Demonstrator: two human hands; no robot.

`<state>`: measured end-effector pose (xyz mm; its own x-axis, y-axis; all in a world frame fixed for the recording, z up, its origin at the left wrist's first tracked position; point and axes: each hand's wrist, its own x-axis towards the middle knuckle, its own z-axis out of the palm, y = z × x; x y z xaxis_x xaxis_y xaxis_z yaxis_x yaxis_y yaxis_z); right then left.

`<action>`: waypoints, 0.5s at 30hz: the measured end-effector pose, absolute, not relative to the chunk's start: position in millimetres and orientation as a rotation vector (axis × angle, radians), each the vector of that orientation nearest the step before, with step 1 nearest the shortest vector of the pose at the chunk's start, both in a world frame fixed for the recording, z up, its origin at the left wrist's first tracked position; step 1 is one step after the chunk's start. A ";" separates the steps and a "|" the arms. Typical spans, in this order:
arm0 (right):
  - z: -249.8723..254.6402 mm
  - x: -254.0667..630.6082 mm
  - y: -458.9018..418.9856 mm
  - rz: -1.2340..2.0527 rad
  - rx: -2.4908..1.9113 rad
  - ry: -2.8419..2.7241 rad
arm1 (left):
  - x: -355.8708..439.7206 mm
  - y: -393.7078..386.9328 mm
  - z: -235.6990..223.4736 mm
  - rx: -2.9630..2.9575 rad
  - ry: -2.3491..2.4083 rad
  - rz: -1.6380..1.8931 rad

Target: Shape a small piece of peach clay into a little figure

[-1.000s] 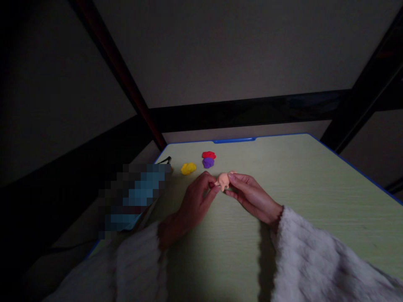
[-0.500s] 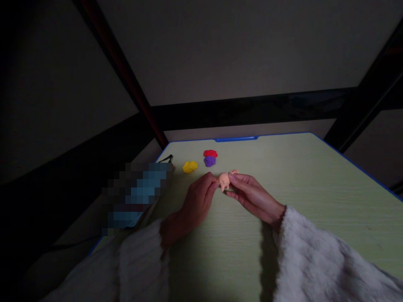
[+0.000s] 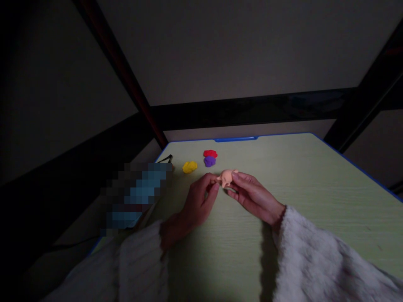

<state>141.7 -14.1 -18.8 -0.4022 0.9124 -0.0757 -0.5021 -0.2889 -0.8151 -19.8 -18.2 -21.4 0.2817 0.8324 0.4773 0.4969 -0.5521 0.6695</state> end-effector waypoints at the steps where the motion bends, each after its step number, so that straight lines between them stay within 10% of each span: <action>1: -17.0 141.3 -15.0 1.814 -0.692 -0.923 | -20.1 -18.0 -21.9 2.161 1.196 1.175; 15: -13.3 137.6 -17.1 1.219 -0.918 -1.450 | -20.8 -15.0 -25.1 2.149 1.280 1.177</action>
